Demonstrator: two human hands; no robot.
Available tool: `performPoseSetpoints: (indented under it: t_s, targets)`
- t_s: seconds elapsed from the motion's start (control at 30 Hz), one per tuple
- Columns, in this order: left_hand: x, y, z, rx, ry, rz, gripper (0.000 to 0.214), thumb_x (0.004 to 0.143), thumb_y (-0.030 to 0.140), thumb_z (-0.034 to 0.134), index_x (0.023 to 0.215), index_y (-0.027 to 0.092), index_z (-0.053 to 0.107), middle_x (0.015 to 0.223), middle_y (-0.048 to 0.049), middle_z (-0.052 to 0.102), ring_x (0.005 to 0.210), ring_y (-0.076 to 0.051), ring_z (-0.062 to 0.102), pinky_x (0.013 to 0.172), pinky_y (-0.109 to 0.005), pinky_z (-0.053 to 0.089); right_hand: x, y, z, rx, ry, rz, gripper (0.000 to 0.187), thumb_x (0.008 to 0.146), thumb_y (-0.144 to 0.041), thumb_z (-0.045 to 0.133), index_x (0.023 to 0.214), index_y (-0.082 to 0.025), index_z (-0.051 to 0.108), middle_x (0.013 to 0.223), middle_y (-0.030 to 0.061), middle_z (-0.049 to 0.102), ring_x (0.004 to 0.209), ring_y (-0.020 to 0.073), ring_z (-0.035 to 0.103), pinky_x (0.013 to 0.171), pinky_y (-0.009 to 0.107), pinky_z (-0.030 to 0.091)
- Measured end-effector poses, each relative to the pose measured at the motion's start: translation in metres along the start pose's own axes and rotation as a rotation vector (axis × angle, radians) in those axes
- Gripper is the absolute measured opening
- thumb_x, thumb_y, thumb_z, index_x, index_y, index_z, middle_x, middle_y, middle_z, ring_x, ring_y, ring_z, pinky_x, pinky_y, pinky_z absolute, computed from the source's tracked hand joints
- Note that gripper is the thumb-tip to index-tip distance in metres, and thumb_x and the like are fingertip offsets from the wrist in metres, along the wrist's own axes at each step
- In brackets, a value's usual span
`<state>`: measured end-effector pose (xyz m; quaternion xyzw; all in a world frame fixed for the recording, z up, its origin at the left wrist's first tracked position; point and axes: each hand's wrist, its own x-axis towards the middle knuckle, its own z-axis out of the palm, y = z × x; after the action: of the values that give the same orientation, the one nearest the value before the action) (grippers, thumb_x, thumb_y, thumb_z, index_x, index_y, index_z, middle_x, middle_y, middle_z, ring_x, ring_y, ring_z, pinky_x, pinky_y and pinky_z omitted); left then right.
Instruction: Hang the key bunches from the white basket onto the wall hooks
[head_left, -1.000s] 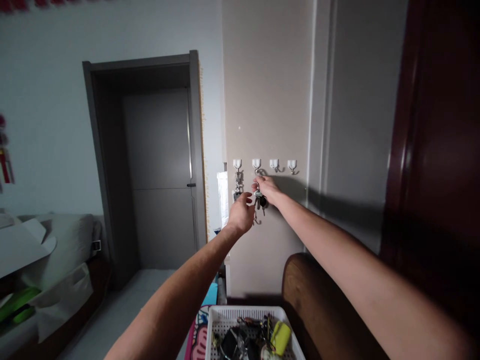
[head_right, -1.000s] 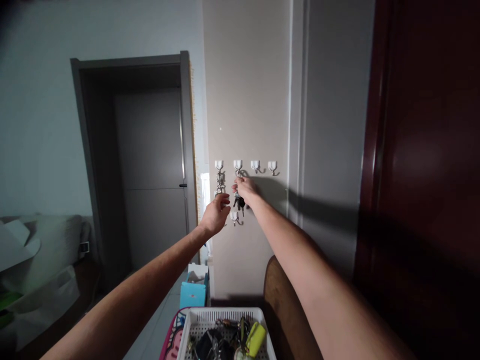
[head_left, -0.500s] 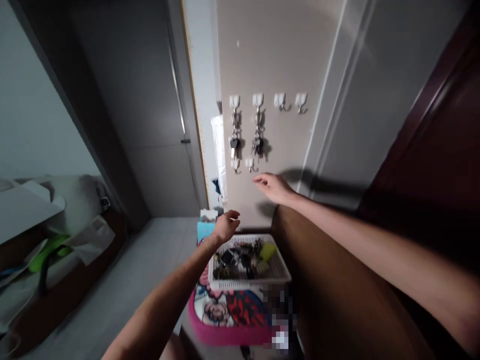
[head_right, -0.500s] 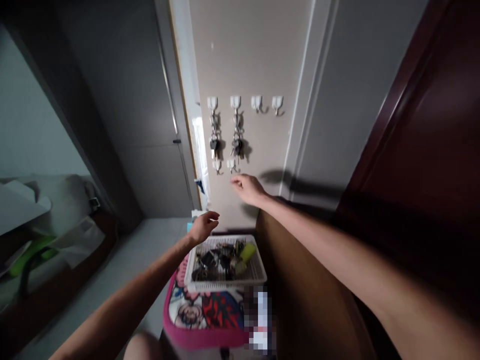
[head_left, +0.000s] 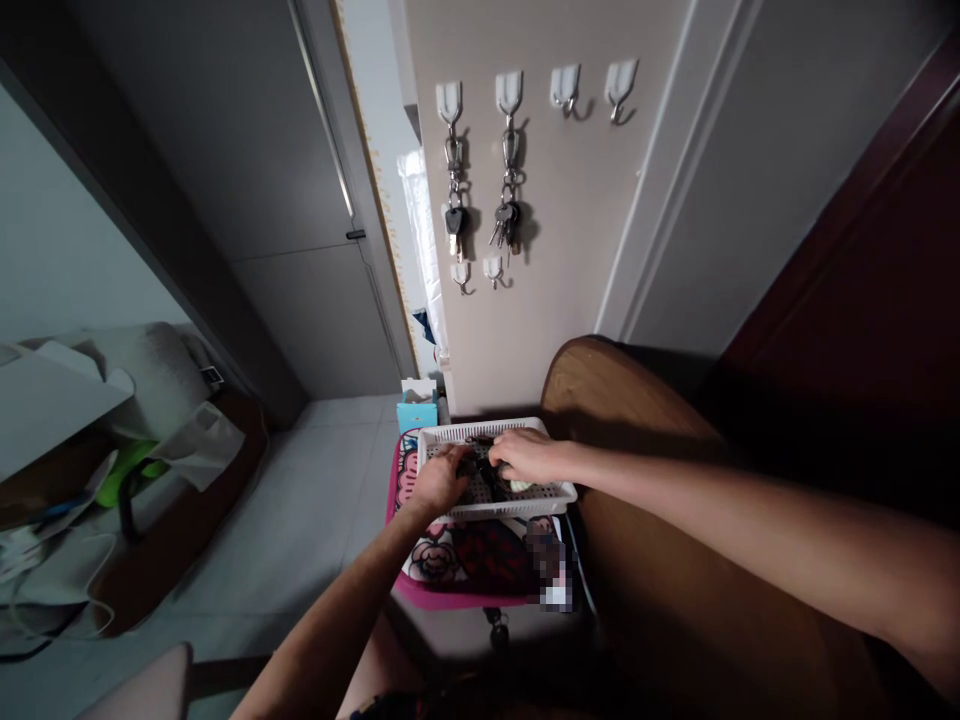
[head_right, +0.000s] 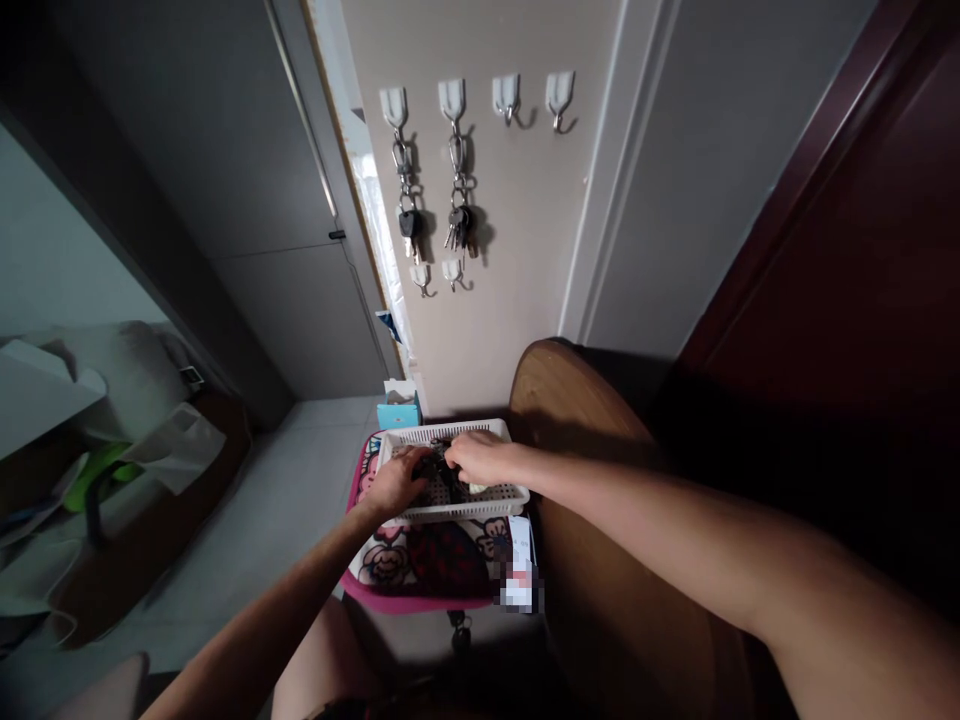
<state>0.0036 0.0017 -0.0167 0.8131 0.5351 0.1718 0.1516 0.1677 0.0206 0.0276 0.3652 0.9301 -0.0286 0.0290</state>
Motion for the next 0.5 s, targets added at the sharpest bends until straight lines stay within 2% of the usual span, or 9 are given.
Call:
performPoseSetpoints:
  t_s: [0.13, 0.3, 0.5]
  targets:
    - [0.003, 0.001, 0.001, 0.078, -0.046, 0.007, 0.050, 0.055, 0.013, 0.047, 0.104, 0.019, 0.039, 0.106, -0.0035, 0.042, 0.097, -0.017, 0.036, 0.083, -0.026, 0.029, 0.000, -0.001, 0.002, -0.027, -0.039, 0.015, 0.024, 0.057, -0.019, 0.046, 0.079, -0.019, 0.057, 0.078, 0.0046, 0.057, 0.075, 0.0170, 0.050, 0.062, 0.024, 0.034]
    - [0.010, 0.003, 0.002, 0.131, -0.027, 0.016, 0.044, 0.057, 0.010, 0.042, 0.100, 0.019, 0.043, 0.100, -0.0024, 0.047, 0.094, -0.015, 0.038, 0.084, -0.026, 0.028, 0.001, 0.004, -0.006, -0.028, -0.077, 0.110, 0.024, 0.057, -0.024, 0.046, 0.080, -0.021, 0.056, 0.079, 0.0043, 0.058, 0.071, 0.0177, 0.051, 0.056, 0.024, 0.035]
    - [0.012, 0.001, 0.005, 0.036, -0.006, 0.011, 0.036, 0.060, 0.010, 0.041, 0.095, 0.018, 0.047, 0.093, -0.0023, 0.052, 0.087, -0.013, 0.044, 0.079, -0.021, 0.032, 0.000, 0.008, -0.015, -0.026, -0.118, 0.202, 0.025, 0.056, -0.022, 0.048, 0.079, -0.021, 0.057, 0.080, 0.0056, 0.058, 0.072, 0.0185, 0.052, 0.056, 0.024, 0.035]
